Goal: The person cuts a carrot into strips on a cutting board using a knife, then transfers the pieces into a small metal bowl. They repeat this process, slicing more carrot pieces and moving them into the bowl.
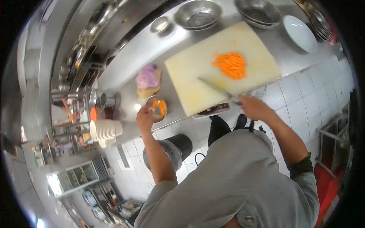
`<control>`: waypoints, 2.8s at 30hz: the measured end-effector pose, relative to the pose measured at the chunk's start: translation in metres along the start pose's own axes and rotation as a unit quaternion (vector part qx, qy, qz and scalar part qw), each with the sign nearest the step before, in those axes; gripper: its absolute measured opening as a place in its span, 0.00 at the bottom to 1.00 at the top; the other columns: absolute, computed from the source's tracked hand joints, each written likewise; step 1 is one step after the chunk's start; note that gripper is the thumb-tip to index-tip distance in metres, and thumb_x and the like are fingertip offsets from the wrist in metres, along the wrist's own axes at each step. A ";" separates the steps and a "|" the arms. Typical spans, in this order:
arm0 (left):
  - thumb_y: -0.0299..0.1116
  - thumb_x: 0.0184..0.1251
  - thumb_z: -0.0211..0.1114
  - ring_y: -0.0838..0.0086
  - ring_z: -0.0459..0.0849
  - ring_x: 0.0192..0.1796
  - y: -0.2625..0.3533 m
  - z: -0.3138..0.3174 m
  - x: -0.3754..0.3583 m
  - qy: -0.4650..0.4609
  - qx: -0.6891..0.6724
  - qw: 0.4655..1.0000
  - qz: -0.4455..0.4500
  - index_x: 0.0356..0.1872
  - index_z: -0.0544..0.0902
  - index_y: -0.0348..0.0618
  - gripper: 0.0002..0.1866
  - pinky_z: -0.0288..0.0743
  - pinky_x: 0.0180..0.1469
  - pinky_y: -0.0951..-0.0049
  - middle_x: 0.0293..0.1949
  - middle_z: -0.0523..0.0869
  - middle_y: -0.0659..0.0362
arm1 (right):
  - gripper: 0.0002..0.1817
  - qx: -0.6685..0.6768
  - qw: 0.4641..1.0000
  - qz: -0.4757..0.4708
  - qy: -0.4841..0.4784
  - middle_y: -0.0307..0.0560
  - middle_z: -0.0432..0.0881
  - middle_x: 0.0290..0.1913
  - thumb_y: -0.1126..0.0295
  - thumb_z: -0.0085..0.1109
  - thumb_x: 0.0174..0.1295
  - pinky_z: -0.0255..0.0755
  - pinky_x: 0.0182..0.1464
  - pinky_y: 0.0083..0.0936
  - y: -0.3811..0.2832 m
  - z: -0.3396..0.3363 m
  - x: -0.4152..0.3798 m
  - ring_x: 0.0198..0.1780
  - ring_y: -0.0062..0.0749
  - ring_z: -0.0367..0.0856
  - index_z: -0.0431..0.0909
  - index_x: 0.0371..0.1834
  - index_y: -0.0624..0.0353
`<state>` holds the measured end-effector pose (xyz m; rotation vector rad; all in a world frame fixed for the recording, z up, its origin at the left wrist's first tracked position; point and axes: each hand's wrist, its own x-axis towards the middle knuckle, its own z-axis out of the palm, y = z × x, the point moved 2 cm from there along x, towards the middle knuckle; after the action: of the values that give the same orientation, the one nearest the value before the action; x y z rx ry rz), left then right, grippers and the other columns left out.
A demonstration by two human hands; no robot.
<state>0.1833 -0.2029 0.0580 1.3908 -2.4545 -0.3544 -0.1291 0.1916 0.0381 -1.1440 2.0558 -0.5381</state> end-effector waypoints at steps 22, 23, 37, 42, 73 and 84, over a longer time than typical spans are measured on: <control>0.33 0.55 0.79 0.60 0.86 0.36 0.066 -0.001 0.000 0.068 -0.069 0.992 0.078 0.36 0.88 0.43 0.10 0.79 0.40 0.61 0.31 0.86 0.55 | 0.15 -0.008 0.996 0.051 0.072 0.76 0.83 0.49 0.71 0.53 0.71 0.70 0.60 0.57 0.008 -0.038 0.020 0.56 0.71 0.80 0.71 0.56 0.68; 0.32 0.56 0.80 0.62 0.85 0.35 0.108 -0.005 -0.011 0.042 -0.116 0.988 0.097 0.35 0.87 0.43 0.10 0.79 0.39 0.63 0.30 0.84 0.56 | 0.14 -0.009 0.996 0.051 0.074 0.76 0.83 0.48 0.71 0.53 0.71 0.70 0.60 0.57 0.009 -0.037 0.018 0.56 0.71 0.80 0.71 0.55 0.68; 0.30 0.60 0.79 0.58 0.86 0.42 0.229 0.093 -0.065 -0.109 -0.172 0.924 0.324 0.46 0.86 0.38 0.15 0.82 0.45 0.64 0.44 0.84 0.51 | 0.20 -0.111 0.989 0.040 0.091 0.65 0.86 0.32 0.78 0.51 0.63 0.80 0.41 0.53 -0.004 -0.033 -0.025 0.37 0.60 0.88 0.72 0.60 0.62; 0.25 0.63 0.74 0.53 0.85 0.47 0.238 0.102 -0.073 -0.069 -0.228 0.909 0.342 0.46 0.87 0.38 0.11 0.81 0.50 0.61 0.47 0.86 0.49 | 0.22 -0.119 0.990 0.006 0.082 0.61 0.86 0.30 0.77 0.51 0.63 0.80 0.38 0.51 -0.007 -0.027 -0.028 0.34 0.57 0.88 0.73 0.62 0.60; 0.23 0.66 0.68 0.52 0.85 0.44 0.233 0.115 -0.081 -0.019 -0.192 0.919 0.344 0.38 0.85 0.38 0.02 0.79 0.49 0.57 0.39 0.87 0.49 | 0.14 -0.137 0.987 -0.047 0.076 0.58 0.88 0.35 0.72 0.51 0.68 0.82 0.37 0.48 -0.024 -0.021 -0.017 0.37 0.55 0.90 0.73 0.56 0.60; 0.22 0.67 0.67 0.51 0.83 0.44 0.234 0.118 -0.079 -0.014 -0.195 0.915 0.354 0.38 0.84 0.38 0.03 0.78 0.49 0.56 0.40 0.86 0.49 | 0.17 -0.134 0.986 -0.045 0.090 0.58 0.89 0.38 0.70 0.53 0.69 0.83 0.41 0.47 -0.020 -0.019 -0.012 0.40 0.54 0.90 0.74 0.60 0.58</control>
<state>-0.0068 -0.0098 0.0209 0.2971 -2.5166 -0.6321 -0.1277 0.1921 0.0678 -1.3938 2.2926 -0.4297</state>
